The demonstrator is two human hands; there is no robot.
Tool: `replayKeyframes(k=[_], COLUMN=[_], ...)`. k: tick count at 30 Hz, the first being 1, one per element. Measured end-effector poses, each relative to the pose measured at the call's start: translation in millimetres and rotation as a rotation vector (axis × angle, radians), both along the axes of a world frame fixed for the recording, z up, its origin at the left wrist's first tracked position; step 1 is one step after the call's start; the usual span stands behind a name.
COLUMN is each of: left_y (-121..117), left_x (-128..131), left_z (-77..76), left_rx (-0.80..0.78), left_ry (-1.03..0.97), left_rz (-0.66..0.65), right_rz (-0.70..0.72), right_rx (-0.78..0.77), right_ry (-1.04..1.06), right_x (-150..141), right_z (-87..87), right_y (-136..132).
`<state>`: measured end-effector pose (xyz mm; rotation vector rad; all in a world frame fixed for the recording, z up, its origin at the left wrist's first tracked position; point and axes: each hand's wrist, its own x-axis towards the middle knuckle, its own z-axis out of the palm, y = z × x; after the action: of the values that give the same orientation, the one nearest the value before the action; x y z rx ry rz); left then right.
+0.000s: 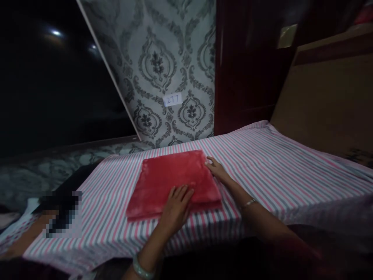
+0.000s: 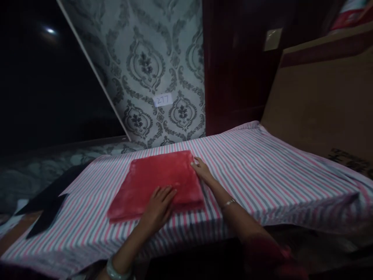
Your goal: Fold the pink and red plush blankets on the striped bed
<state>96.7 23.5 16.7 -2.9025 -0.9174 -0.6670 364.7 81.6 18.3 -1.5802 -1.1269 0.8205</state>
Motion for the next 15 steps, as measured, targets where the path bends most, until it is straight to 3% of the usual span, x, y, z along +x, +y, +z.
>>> replayKeyframes(k=[3, 7, 11, 15], left_y=[-3, -4, 1, 7], left_x=[-42, -100, -140, -154], left_z=[4.4, 3.9, -3.1, -16.2], left_rx=[0.001, 0.007, 0.010, -0.068], left_ry=[0.032, 0.034, -0.052, -0.357], left_rz=[0.120, 0.306, 0.464, 0.509], right_rz=[0.132, 0.125, 0.085, 0.040], right_rx=[0.006, 0.014, 0.017, 0.040], right_ry=[0.079, 0.084, 0.017, -0.049], right_x=[-3, -9, -15, -16], right_z=[-10.5, -19.6, -24.9, -34.6], right_y=[-45, -90, -110, -116])
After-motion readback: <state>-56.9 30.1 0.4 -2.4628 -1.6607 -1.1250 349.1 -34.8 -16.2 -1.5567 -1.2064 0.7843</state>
